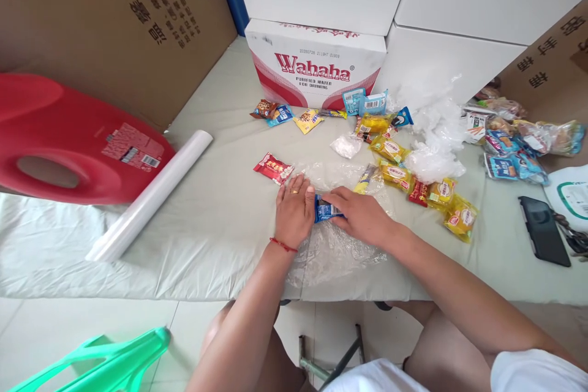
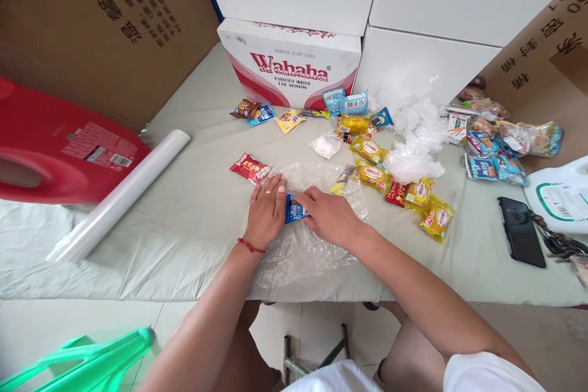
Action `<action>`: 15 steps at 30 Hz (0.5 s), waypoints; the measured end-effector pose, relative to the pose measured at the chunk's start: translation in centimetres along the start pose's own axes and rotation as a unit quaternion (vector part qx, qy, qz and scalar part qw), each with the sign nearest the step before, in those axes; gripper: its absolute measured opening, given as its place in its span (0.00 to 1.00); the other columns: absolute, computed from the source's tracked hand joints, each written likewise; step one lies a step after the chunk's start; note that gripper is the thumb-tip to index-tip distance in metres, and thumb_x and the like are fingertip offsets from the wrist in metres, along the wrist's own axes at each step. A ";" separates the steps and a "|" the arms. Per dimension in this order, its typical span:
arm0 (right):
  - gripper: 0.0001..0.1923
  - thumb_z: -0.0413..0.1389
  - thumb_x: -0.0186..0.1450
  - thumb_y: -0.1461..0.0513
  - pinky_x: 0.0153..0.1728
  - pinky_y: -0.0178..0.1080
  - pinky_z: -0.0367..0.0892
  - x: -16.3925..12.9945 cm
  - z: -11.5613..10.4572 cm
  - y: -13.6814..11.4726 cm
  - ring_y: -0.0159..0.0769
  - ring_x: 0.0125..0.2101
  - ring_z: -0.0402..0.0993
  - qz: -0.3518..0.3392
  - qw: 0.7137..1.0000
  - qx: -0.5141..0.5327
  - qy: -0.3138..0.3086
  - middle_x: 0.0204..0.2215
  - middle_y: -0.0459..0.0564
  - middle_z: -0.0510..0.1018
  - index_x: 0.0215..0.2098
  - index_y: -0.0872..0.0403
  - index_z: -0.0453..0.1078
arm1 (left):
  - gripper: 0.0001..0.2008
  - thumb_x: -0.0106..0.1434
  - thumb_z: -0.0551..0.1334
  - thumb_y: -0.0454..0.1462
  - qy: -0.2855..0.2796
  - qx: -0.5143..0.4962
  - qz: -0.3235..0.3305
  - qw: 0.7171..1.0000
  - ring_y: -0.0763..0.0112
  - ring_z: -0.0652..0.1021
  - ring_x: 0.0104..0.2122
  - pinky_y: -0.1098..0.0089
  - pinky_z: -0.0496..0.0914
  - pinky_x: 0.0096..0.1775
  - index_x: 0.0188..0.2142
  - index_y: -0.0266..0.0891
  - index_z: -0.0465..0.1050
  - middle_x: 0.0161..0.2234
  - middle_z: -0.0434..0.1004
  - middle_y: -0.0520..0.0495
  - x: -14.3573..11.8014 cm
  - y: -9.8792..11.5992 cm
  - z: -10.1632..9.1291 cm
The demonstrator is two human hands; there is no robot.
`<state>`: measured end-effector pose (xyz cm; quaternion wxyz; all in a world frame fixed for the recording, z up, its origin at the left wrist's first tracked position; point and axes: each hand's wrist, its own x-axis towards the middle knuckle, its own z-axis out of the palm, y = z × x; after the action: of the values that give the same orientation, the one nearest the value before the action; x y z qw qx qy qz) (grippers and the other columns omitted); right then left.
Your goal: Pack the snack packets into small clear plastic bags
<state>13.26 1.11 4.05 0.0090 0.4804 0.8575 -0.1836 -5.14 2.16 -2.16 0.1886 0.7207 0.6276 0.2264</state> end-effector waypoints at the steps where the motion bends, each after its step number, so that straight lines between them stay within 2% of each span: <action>1: 0.26 0.57 0.70 0.59 0.40 0.40 0.72 -0.1 0.4 0.0 0.43 0.47 0.78 -0.003 1.000 0.002 -0.005 0.58 0.55 0.72 0.65 0.50 0.64 | 0.31 0.77 0.38 0.45 -0.002 0.017 0.003 1.000 0.57 0.60 0.71 0.49 0.51 0.70 0.64 0.34 0.67 0.69 0.63 0.38 0.0 0.1 0.0; 4: 0.29 0.60 0.68 0.53 0.43 0.39 0.73 -0.1 0.4 0.9 0.41 0.47 0.78 -0.017 0.999 0.035 0.003 0.60 0.54 0.73 0.65 0.50 0.65 | 0.30 0.76 0.42 0.46 -0.010 0.080 0.010 0.997 0.53 0.60 0.71 0.46 0.51 0.69 0.67 0.33 0.64 0.70 0.60 0.36 -0.1 0.6 0.1; 6: 0.27 0.58 0.69 0.50 0.47 0.39 0.72 0.1 -1.5 2.8 0.41 0.49 0.77 0.016 0.998 0.048 0.048 0.57 0.52 0.76 0.64 0.50 0.67 | 0.30 0.75 0.43 0.46 -0.017 0.106 0.012 0.994 0.52 0.59 0.71 0.46 0.51 0.69 0.68 0.33 0.61 0.71 0.59 0.37 -0.2 0.8 0.1; 8: 0.22 0.52 0.72 0.53 0.48 0.43 0.71 0.9 -4.5 5.8 0.44 0.48 0.77 0.102 0.988 0.021 0.113 0.51 0.52 0.80 0.61 0.51 0.70 | 0.29 0.76 0.43 0.46 -0.025 0.114 0.010 0.993 0.53 0.59 0.71 0.46 0.51 0.69 0.69 0.34 0.61 0.71 0.58 0.38 -0.2 0.9 -0.1; 10: 0.19 0.49 0.72 0.58 0.50 0.52 0.68 2.2 -7.9 9.6 0.53 0.49 0.75 0.166 0.973 -0.014 0.158 0.50 0.58 0.80 0.57 0.54 0.73 | 0.29 0.76 0.42 0.45 -0.031 0.110 0.006 0.993 0.54 0.59 0.71 0.46 0.52 0.69 0.68 0.36 0.62 0.71 0.59 0.39 -0.2 0.8 -0.2; 12: 0.17 0.51 0.71 0.59 0.50 0.53 0.67 3.9 -10.7 13.7 0.56 0.51 0.72 0.238 0.946 -0.084 0.203 0.51 0.60 0.78 0.53 0.54 0.75 | 0.28 0.76 0.42 0.45 -0.033 0.102 0.005 0.994 0.53 0.60 0.71 0.45 0.53 0.69 0.68 0.36 0.63 0.71 0.59 0.39 -0.1 0.7 -0.4; 13: 0.17 0.53 0.69 0.59 0.50 0.52 0.67 4.9 -11.6 15.7 0.57 0.53 0.70 0.273 0.928 -0.127 0.221 0.52 0.62 0.77 0.54 0.55 0.74 | 0.28 0.76 0.42 0.45 -0.032 0.097 0.006 0.995 0.53 0.60 0.71 0.45 0.53 0.69 0.67 0.37 0.63 0.71 0.60 0.39 -0.1 0.6 -0.4; 15: 0.23 0.58 0.67 0.57 0.49 0.51 0.68 6.7 -12.5 18.9 0.56 0.54 0.68 0.333 0.906 -0.159 0.207 0.54 0.64 0.75 0.58 0.57 0.70 | 0.28 0.76 0.42 0.45 -0.030 0.084 0.010 0.996 0.53 0.61 0.70 0.45 0.53 0.69 0.67 0.37 0.64 0.70 0.60 0.39 0.0 0.5 -0.4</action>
<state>27.28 19.59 8.64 -0.0320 0.7574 0.6482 0.0720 -4.98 2.04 -1.56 0.1435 0.7464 0.6316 0.1527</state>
